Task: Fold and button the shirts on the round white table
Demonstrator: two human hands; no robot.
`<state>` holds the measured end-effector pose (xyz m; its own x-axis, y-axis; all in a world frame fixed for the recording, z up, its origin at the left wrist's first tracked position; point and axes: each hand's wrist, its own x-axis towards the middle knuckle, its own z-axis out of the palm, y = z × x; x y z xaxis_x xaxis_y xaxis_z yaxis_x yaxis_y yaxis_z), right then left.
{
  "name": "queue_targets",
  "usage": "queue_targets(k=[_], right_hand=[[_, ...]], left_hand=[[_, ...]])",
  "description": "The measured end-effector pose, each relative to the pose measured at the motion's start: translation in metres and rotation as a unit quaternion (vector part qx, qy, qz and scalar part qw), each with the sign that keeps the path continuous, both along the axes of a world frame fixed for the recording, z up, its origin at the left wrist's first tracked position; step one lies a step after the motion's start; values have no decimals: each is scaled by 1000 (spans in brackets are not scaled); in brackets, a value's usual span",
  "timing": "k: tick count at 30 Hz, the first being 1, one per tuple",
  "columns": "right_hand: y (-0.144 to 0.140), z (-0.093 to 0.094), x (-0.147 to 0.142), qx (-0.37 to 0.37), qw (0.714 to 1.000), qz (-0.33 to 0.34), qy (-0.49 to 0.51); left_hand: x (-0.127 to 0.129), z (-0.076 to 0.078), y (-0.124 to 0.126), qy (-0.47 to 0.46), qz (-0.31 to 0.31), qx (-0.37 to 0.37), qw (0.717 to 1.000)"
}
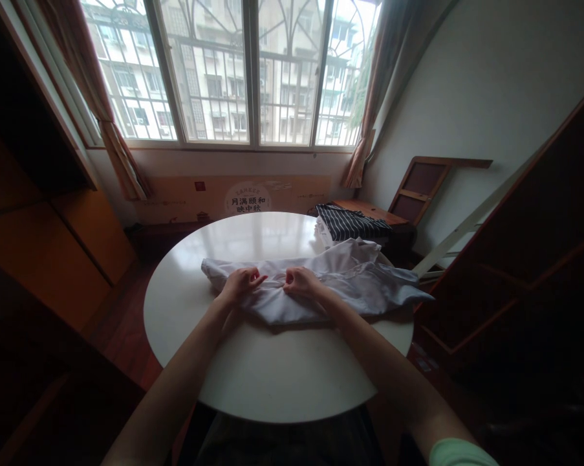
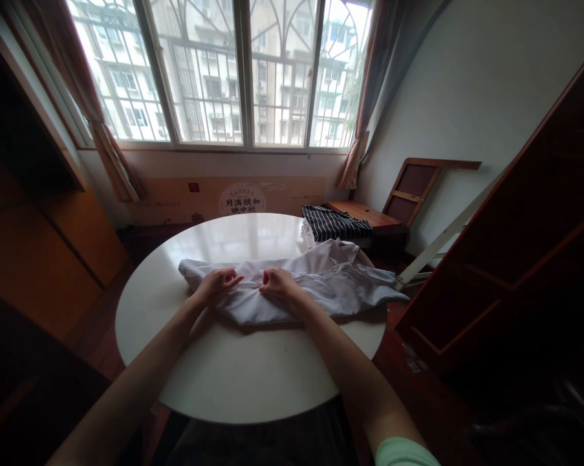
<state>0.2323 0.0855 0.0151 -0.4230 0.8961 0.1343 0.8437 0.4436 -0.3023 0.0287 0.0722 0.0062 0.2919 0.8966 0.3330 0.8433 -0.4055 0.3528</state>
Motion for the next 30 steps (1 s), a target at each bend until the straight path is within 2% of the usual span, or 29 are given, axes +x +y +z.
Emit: queue_targets(k=[6,9,12,15,17,20,22,25,30], right_hand=[[3,11,17,-44,996,-68,-34],[4,12,22,-57,990,-118,-56],[4,10,25,-27,988,-148,-41],[4,6,22,53,987,-153,5],[2,4,16,118,984,-125,46],[-3,0,2,168,977,-34,123],[-7,-6,-8,158,974,31,157],[-11,-18,-21,113,976,101,153],[-8,-30,-26,98,978,101,152]], left_hand=[[-5,5,0,10,31,36,999],[-11,7,-1,9,23,2,1000],[-15,5,-1,-5,-27,-25,999],[-11,0,1,-42,-63,-5,997],[-6,-3,1,-62,-75,9,995],[-1,-4,2,-83,-88,1,993],[1,-3,2,-95,-90,-18,991],[2,-1,1,-91,-88,-39,991],[6,6,-4,-56,-73,-43,995]])
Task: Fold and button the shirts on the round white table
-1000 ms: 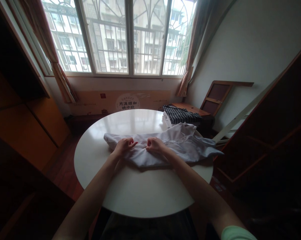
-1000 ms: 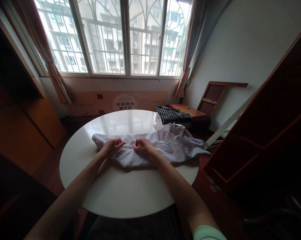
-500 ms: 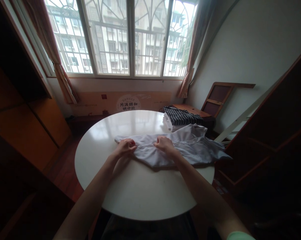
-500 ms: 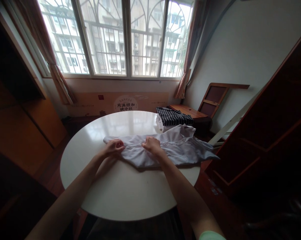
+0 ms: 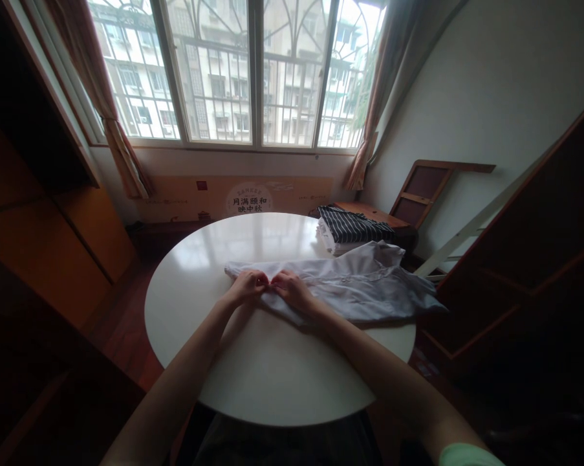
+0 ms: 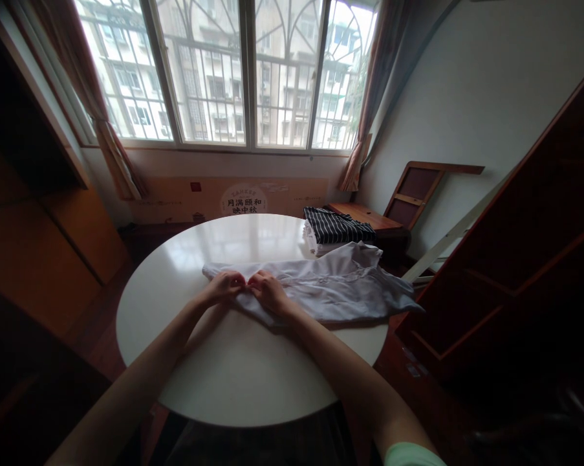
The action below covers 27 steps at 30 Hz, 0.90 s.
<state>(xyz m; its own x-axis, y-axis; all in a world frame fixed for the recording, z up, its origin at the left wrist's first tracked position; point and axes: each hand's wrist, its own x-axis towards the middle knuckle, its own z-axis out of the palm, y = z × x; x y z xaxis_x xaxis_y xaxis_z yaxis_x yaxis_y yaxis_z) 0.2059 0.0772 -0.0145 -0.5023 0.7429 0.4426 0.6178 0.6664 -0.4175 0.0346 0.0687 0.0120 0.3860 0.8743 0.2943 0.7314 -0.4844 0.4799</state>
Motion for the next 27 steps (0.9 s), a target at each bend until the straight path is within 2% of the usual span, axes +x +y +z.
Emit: queue_targets(k=[5,13,18,22,27], right_hand=[[1,-3,0,9,1000,-7,-2],[-1,-1,0,-5,1000,-6,-9],[-2,0,-1,-2,1000,-8,-13],[-3,2,-1,-1,1000,-9,-8],[-4,4,-1,7,1000,-19,-1]], left_hand=[[2,5,-4,10,4,-13,1000],[-5,1,3,-2,-32,-60,998],[-3,1,1,35,-33,-47,998],[-2,-4,3,45,-19,-25,998],[-1,-10,5,44,36,-5,998]])
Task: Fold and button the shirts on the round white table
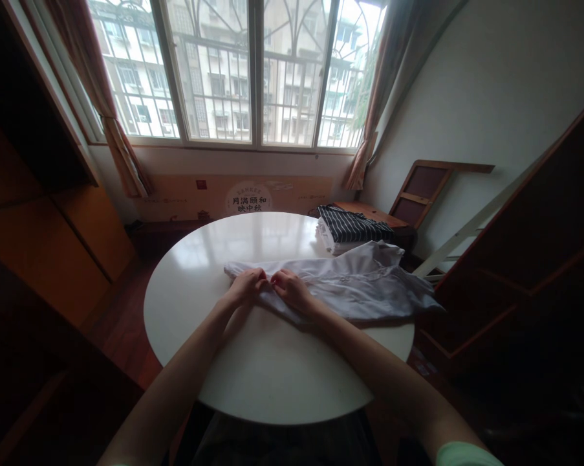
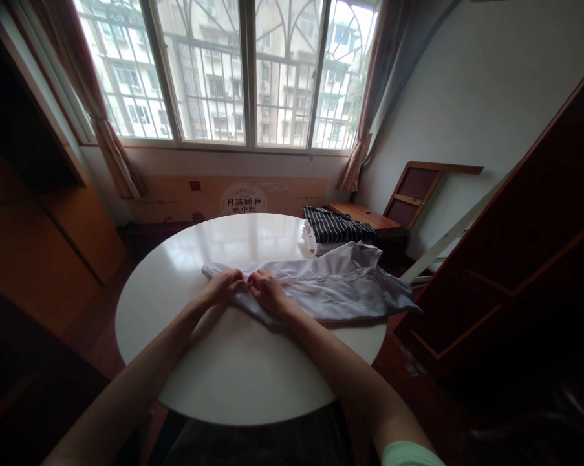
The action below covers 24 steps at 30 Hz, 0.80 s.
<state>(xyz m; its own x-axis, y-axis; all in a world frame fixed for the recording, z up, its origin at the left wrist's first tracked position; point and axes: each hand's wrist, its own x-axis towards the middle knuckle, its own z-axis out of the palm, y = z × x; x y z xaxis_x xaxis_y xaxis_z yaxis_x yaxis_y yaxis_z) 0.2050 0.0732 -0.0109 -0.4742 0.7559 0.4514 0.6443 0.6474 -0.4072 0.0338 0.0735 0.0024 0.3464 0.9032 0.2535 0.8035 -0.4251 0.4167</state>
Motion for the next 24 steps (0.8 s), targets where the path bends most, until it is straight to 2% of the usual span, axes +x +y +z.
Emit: queue_targets(k=[6,11,16,20,24], right_hand=[[1,-1,0,5,1000,-1,-5],[1,-1,0,7,1000,-2,-15],[1,-1,0,12,1000,1,-20],[2,-2,0,8,1000,-1,-29],[3,-3,0,3,1000,2,-26]], left_hand=[[3,-3,1,59,-3,40,997],[3,-2,2,80,-40,55,995],[6,0,2,107,-41,53,992],[6,1,3,86,-38,40,995],[1,4,2,39,-65,16,997]])
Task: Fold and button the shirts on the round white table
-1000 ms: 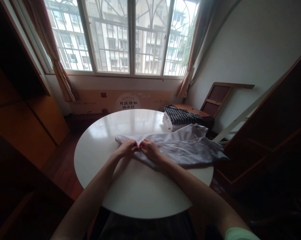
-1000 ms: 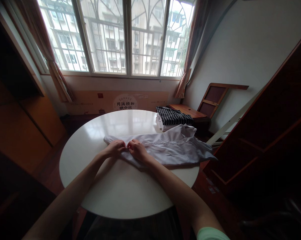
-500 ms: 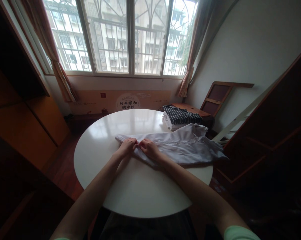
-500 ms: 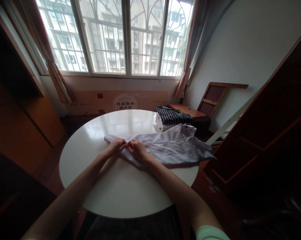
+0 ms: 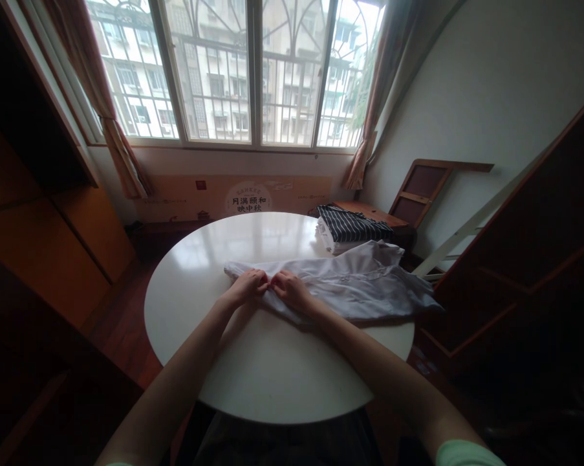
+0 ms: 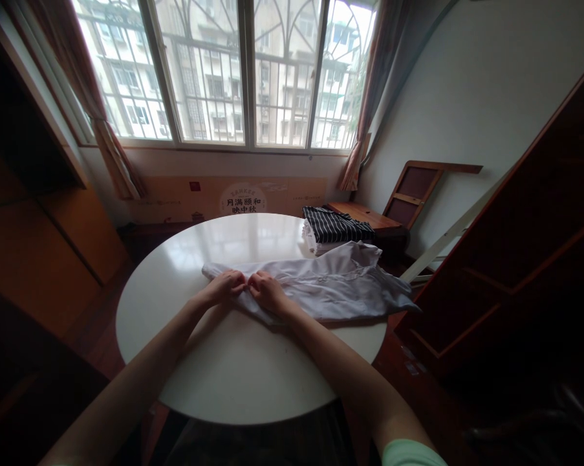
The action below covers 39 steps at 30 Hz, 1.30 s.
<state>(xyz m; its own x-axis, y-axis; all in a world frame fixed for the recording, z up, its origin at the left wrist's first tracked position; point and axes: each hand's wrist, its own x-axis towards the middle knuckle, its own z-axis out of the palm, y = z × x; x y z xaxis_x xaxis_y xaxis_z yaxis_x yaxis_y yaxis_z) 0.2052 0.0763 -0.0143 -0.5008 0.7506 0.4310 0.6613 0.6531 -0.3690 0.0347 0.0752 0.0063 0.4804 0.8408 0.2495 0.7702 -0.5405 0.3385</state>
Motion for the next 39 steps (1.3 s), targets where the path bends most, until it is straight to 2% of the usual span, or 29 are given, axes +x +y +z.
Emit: queue_targets(k=[3,9,15,29,35,39], right_hand=[[2,-2,0,-7,1000,4,1],[2,-3,1,-11,1000,0,9],[1,0,0,-6,1000,-3,0],[2,-1,1,-2,1000,4,-6],[-3,4,4,1,999,-34,-28],[-8,13,8,4,997,-66,-48]], left_hand=[[-3,1,-1,-29,-12,-17,999],[-4,-3,-1,-53,-3,-4,999],[-4,-6,-2,-43,8,30,999],[3,-2,-7,-24,36,61,997],[0,-3,-8,-55,56,40,996],[-4,-1,-6,-53,30,55,997]])
